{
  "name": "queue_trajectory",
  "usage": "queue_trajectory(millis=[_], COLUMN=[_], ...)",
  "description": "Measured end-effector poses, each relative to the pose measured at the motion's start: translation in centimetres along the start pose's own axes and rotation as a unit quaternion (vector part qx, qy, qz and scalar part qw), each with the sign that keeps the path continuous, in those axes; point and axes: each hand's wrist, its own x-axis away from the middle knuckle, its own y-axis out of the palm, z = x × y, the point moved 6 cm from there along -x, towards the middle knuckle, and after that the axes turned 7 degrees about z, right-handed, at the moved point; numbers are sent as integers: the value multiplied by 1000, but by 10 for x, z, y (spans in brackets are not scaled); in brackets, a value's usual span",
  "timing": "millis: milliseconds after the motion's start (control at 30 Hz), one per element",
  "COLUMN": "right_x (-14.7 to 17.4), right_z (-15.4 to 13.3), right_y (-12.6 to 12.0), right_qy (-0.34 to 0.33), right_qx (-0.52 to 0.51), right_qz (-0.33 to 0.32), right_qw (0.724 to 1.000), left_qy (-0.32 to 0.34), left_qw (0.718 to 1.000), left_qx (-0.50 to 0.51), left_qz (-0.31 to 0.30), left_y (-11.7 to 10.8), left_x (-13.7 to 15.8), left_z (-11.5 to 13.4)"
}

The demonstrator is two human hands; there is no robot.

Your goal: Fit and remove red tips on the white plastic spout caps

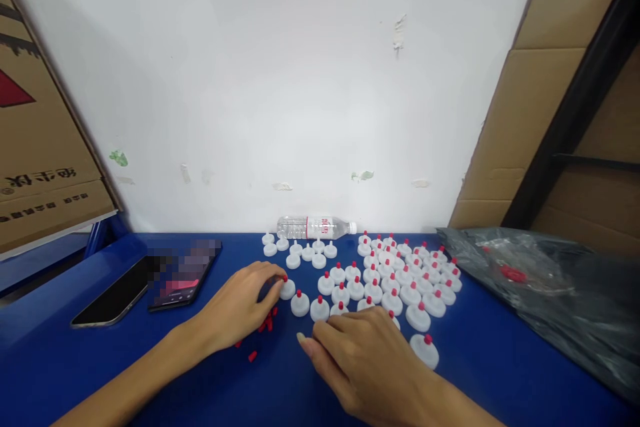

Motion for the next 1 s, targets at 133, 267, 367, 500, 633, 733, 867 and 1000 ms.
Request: queue_trajectory(millis=[133,267,367,500,633,733,867,1000], right_x=[1,1,0,2,2,2,1,2], right_z=[0,0,-1,-3,-8,-8,2,12], right_y=[3,5,6,10,15,25,35,40], right_qy=[-1,-4,-7,-16,-50,-51,-21,-14], right_qx=[6,2,-13,-43,-58,-40,5,66], right_qz=[-9,-19,-36,-54,-72,-112,-115,-95], right_qw=[1000,1000,999,997,994,992,993,993], left_qy=[-15,-43,-39,-35,-35,-34,-33,-17], left_qw=[998,988,973,928,914,934,953,975], left_qx=[53,123,205,347,384,350,303,219], left_qz=[-29,-84,-99,-130,-125,-68,-1,19], left_y=[4,9,9,12,12,4,-6,-8], left_x=[6,11,11,13,12,6,-1,-3], left_z=[2,5,10,17,17,12,5,2])
